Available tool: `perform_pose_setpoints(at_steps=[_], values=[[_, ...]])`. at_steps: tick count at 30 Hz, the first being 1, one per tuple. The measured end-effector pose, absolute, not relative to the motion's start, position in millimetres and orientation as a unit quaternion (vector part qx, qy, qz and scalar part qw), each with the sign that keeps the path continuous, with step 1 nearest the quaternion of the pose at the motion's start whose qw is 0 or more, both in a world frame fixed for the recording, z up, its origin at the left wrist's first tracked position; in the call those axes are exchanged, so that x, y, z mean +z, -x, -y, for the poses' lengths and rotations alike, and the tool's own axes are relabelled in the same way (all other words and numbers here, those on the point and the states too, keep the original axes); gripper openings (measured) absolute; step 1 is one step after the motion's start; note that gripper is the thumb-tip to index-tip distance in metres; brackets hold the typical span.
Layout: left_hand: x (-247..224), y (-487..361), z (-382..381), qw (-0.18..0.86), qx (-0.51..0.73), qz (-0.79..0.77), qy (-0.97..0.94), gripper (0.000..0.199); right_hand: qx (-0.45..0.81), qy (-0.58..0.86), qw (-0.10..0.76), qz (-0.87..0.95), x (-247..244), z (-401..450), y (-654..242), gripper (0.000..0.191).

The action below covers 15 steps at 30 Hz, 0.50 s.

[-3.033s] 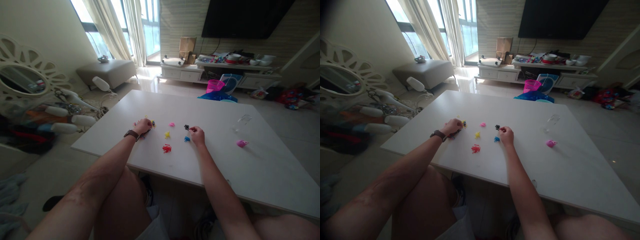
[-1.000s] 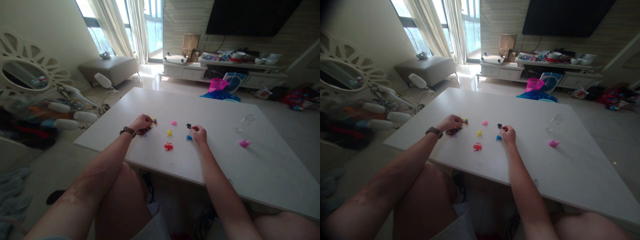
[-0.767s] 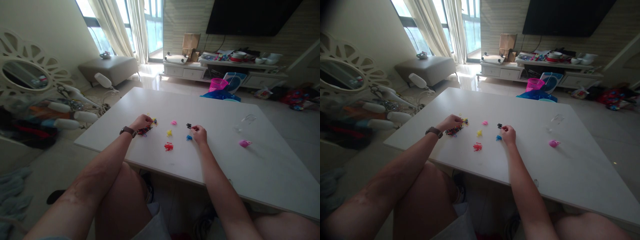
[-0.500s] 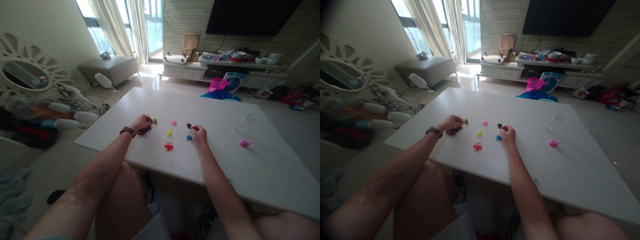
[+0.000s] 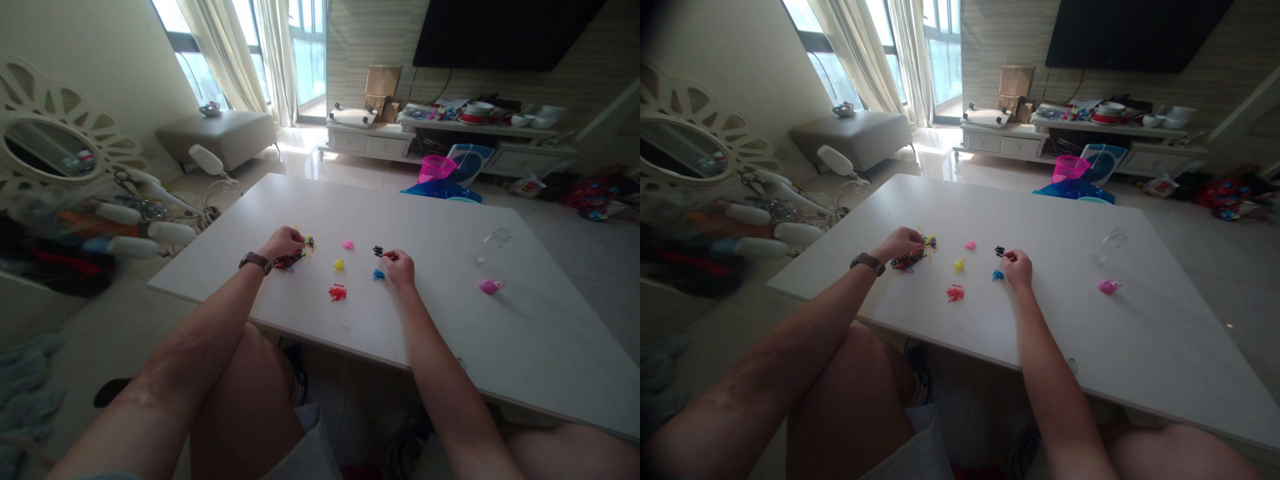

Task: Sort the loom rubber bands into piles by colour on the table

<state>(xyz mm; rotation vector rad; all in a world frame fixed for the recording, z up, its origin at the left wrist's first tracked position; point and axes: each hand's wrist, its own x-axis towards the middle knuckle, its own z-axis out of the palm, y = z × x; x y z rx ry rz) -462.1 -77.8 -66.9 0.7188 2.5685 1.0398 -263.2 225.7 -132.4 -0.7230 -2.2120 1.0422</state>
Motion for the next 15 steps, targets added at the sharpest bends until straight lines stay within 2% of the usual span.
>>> perform_pose_setpoints(at_steps=[8,15], values=[[-60.9,445.1,60.2,0.147,0.350,-0.859,-0.344,0.023,0.340,0.194,0.365,0.844,-124.2,-213.3,260.0,0.014],[-43.7,405.2,26.6,0.175,0.348,-0.810,-0.438,0.024,0.386,0.096,0.330,0.856,-106.7,-180.9,254.6,0.016]])
